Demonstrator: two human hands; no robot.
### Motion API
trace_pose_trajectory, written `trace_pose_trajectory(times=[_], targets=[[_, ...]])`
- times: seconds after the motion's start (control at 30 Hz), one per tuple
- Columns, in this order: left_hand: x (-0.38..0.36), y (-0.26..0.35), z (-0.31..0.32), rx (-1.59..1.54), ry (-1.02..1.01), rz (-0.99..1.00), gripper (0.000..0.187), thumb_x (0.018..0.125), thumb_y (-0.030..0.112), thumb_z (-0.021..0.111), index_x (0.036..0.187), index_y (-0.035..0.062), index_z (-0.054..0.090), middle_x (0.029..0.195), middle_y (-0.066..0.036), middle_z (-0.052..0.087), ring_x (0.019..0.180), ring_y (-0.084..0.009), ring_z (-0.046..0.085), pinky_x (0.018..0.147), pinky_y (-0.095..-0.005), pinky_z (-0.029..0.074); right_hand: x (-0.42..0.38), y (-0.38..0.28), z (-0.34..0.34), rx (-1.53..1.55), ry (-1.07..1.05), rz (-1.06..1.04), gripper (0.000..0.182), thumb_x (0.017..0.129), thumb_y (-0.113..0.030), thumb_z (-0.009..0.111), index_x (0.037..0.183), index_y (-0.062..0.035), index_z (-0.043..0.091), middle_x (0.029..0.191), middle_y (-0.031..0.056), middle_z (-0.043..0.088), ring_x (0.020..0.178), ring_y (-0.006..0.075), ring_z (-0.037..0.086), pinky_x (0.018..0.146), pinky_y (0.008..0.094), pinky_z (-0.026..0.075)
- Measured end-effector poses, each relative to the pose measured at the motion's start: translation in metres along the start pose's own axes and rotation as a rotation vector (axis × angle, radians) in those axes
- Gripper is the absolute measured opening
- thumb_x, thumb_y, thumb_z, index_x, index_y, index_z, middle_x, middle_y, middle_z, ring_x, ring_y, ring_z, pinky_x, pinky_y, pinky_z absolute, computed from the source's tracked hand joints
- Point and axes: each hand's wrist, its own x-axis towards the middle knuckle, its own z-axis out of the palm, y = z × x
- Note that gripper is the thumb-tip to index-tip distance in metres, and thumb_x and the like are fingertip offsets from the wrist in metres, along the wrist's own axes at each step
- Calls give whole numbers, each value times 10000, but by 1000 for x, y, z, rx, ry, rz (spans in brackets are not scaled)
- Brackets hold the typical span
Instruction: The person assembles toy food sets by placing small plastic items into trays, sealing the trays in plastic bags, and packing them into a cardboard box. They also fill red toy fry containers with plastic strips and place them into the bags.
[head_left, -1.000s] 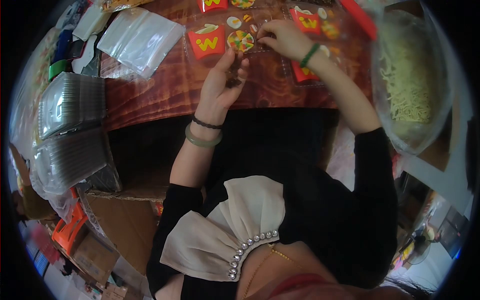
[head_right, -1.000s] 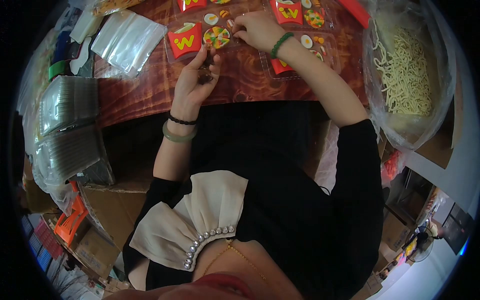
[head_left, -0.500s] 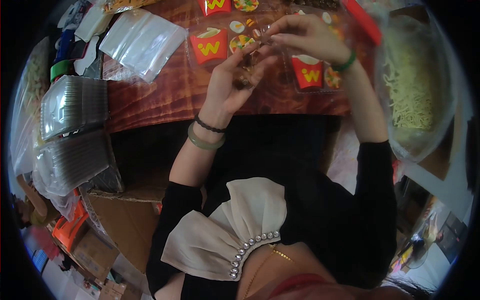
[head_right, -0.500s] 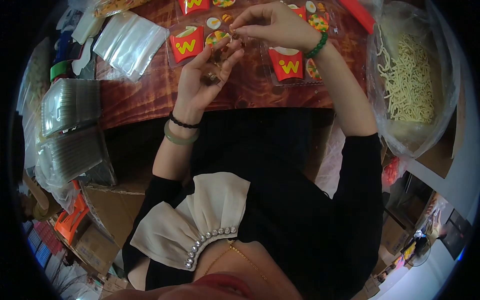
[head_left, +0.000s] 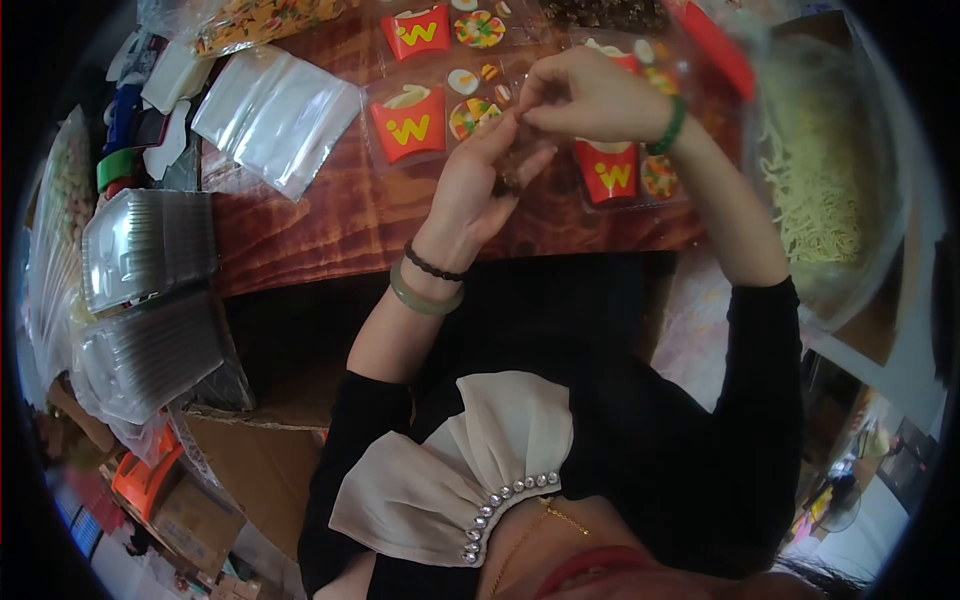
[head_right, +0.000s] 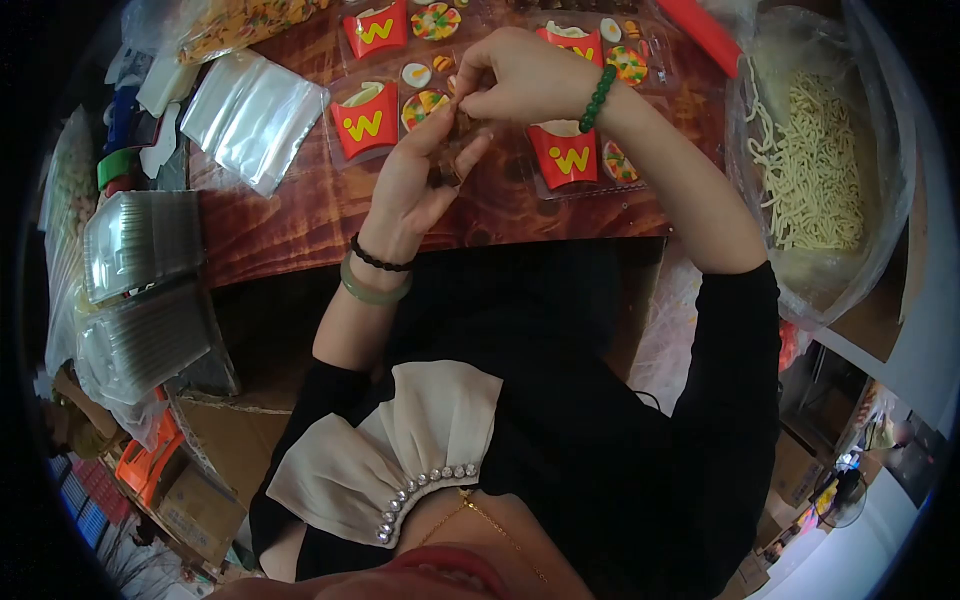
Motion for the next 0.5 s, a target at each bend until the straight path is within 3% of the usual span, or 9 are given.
trace_pose_trajectory(times=[0.1, 0.17, 0.4, 0.5], targets=[[8, -3, -3, -7, 58, -70, 248, 965, 148, 452, 1170, 30, 525, 1100, -57, 590, 998, -155, 587, 807, -251, 508, -4, -7, -10, 186, 40, 82, 208, 763, -131, 616, 878, 41, 643, 785, 104, 664, 701, 148, 637, 623, 277, 519], [15, -4, -7, -65, -66, -48, 203, 941, 104, 499, 1126, 33, 541, 1047, -55, 613, 876, -133, 619, 668, -205, 494, -5, -7, -17, 241, -89, 232, 185, 844, -99, 606, 983, 22, 584, 859, 64, 640, 730, 87, 629, 613, 192, 518], [24, -10, 5, 21, 64, 132, 203, 923, 87, 540, 1115, 24, 560, 962, -55, 622, 817, -157, 619, 575, -192, 446, 2, -1, -27, 271, -122, 298, 223, 832, -119, 647, 969, 45, 583, 845, 60, 640, 737, 82, 620, 614, 197, 511], [30, -7, 6, 149, 228, 257, 192, 916, 114, 566, 1089, 31, 568, 919, -52, 632, 798, -152, 618, 577, -198, 441, 17, 14, -29, 266, -91, 196, 266, 766, -156, 652, 950, 34, 629, 774, 81, 655, 684, 121, 626, 540, 238, 493]])
